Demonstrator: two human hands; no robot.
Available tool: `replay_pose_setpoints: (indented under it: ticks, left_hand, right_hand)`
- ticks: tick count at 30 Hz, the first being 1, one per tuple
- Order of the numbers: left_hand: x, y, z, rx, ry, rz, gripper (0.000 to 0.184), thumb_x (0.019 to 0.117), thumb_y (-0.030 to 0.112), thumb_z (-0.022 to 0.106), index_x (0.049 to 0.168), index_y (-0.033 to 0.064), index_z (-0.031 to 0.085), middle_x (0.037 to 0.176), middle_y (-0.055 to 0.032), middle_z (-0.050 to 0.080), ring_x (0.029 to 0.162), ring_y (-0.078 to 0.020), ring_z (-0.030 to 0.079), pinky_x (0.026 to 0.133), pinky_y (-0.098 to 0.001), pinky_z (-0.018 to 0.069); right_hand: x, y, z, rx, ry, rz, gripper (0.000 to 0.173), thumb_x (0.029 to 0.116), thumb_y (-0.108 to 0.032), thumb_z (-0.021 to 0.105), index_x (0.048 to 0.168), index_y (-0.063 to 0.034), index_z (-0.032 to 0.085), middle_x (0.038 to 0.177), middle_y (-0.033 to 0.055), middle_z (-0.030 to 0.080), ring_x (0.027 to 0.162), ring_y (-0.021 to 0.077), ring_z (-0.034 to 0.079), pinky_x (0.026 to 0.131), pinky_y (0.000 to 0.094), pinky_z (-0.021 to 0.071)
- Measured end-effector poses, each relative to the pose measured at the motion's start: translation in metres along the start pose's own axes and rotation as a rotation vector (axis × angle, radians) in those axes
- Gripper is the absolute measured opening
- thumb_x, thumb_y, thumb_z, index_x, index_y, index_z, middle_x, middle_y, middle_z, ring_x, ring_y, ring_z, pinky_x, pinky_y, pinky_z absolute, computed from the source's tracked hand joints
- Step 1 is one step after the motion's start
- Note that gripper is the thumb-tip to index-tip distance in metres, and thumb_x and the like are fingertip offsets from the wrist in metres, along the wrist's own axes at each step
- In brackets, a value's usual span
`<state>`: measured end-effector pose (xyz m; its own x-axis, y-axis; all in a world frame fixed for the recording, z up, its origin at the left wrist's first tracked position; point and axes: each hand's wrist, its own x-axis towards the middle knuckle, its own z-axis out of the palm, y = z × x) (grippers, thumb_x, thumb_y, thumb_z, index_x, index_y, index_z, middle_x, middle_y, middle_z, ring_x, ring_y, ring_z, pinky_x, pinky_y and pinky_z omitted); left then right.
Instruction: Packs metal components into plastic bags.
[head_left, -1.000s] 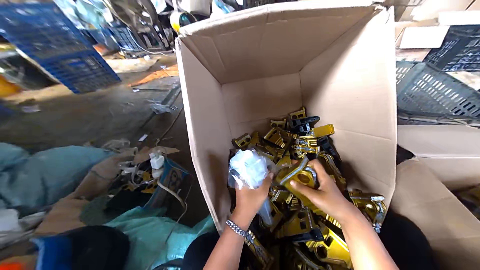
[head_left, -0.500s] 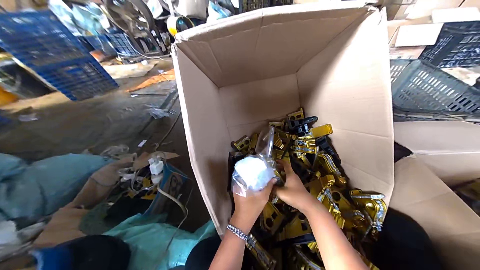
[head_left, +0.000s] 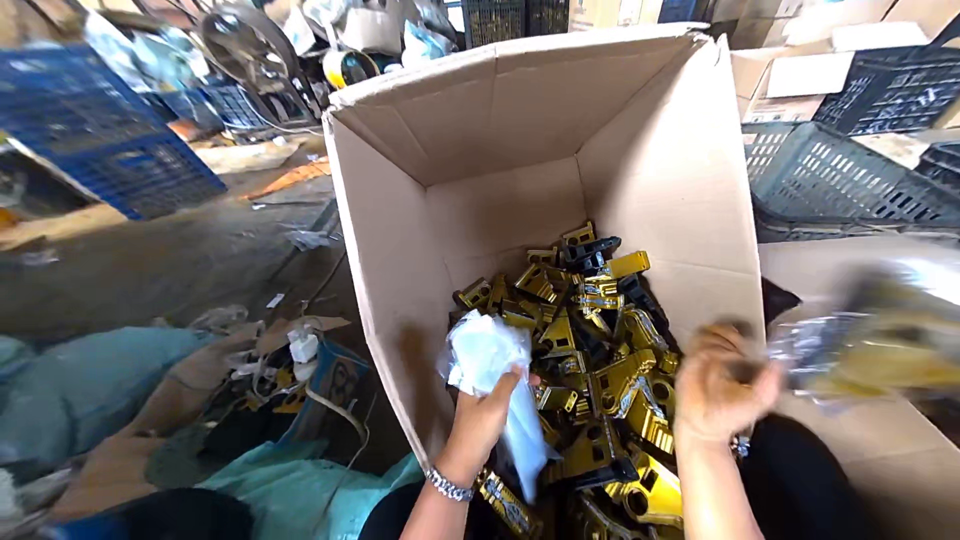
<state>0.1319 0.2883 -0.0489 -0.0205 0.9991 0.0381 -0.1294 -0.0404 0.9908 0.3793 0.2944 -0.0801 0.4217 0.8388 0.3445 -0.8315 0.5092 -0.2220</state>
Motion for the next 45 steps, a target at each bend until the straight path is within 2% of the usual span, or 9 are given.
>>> replay_pose_setpoints:
  ticks: [5,10,14,26,28,32,35,39,45]
  left_hand:
    - [-0.002,-0.016,0.022,0.141,-0.029,0.134,0.071,0.0709,0.003,0.085,0.131,-0.0111,0.05,0.113,-0.0072,0.07,0.103,-0.0037,0.068,0.093,-0.0221,0.0571]
    - [-0.005,-0.007,0.022,0.035,-0.069,0.071,0.066,0.0673,-0.005,0.086,0.126,-0.0069,0.055,0.107,-0.0043,0.073,0.099,-0.0065,0.07,0.091,-0.025,0.0593]
    - [0.002,0.003,0.019,-0.256,-0.117,-0.153,0.079,0.0684,-0.005,0.078,0.14,-0.0006,0.044,0.088,-0.0029,0.071,0.071,-0.0089,0.067,0.064,-0.0241,0.0583]
    - [0.006,-0.01,0.02,0.064,0.033,0.076,0.045,0.088,0.001,0.073,0.127,-0.0089,0.052,0.099,-0.0038,0.071,0.087,-0.0059,0.07,0.081,-0.0242,0.0609]
    - [0.007,-0.019,0.013,0.24,0.026,0.205,0.046,0.0854,0.005,0.077,0.122,-0.0119,0.055,0.1,-0.0053,0.072,0.09,-0.0043,0.071,0.085,-0.022,0.0601]
    - [0.032,-0.024,-0.019,0.806,0.229,0.314,0.056,0.0864,0.014,0.075,0.124,-0.0236,0.055,0.117,-0.0372,0.064,0.114,-0.0428,0.065,0.103,-0.0536,0.0479]
    - [0.028,-0.018,-0.003,0.369,0.164,0.11,0.059,0.0861,0.015,0.079,0.132,-0.01,0.051,0.11,-0.0114,0.068,0.098,-0.0116,0.068,0.09,-0.0286,0.0574]
    - [-0.004,-0.008,0.025,-0.064,-0.363,-0.222,0.068,0.0636,-0.003,0.084,0.124,-0.0004,0.055,0.096,0.0002,0.072,0.085,-0.0071,0.071,0.079,-0.0258,0.0611]
    - [0.018,-0.008,-0.009,0.256,0.097,0.043,0.074,0.0708,0.001,0.084,0.135,-0.009,0.047,0.115,-0.0112,0.066,0.103,-0.0093,0.066,0.091,-0.0273,0.0563]
  right_hand:
    - [-0.019,0.044,0.05,-0.978,-0.161,0.701,0.028,0.0989,-0.015,0.062,0.121,0.0025,0.064,0.103,0.0065,0.072,0.09,0.014,0.071,0.083,0.0336,0.0619]
    - [-0.024,0.036,0.042,-1.077,-0.208,0.732,0.016,0.1002,-0.004,0.057,0.111,0.0041,0.066,0.092,0.0037,0.07,0.079,0.0089,0.069,0.076,0.0278,0.0612]
    - [-0.031,0.026,0.035,-1.026,-0.176,0.655,0.005,0.0899,-0.006,0.071,0.093,-0.0045,0.067,0.075,-0.0034,0.067,0.062,0.0057,0.065,0.062,0.0233,0.0589]
    - [-0.035,0.017,0.036,-0.916,-0.203,0.896,0.02,0.0995,-0.003,0.053,0.114,0.0025,0.065,0.099,0.0024,0.07,0.087,0.0122,0.071,0.084,0.032,0.0615]
    - [-0.035,0.018,0.031,-0.952,-0.254,0.862,0.012,0.0969,-0.001,0.059,0.105,0.0005,0.068,0.088,-0.0001,0.072,0.075,0.0093,0.071,0.073,0.0281,0.0625]
    - [-0.037,0.021,0.024,-0.888,-0.188,0.789,0.013,0.0889,-0.002,0.07,0.083,-0.0106,0.064,0.07,-0.0042,0.068,0.058,0.0051,0.064,0.058,0.022,0.057]
    - [-0.043,0.029,0.031,-0.944,-0.093,0.717,0.024,0.0779,-0.001,0.081,0.077,-0.0111,0.059,0.065,-0.0039,0.065,0.053,0.0047,0.06,0.053,0.0213,0.0544]
    - [-0.03,0.023,0.047,-1.27,-0.464,0.912,0.027,0.0755,-0.016,0.087,0.087,-0.0038,0.065,0.07,-0.0046,0.061,0.054,0.0006,0.056,0.052,0.0183,0.0505]
    - [0.019,-0.027,0.04,-1.568,-0.277,0.531,0.028,0.0854,-0.018,0.079,0.076,-0.0112,0.053,0.065,-0.0081,0.05,0.055,-0.0001,0.051,0.055,0.0181,0.0484]
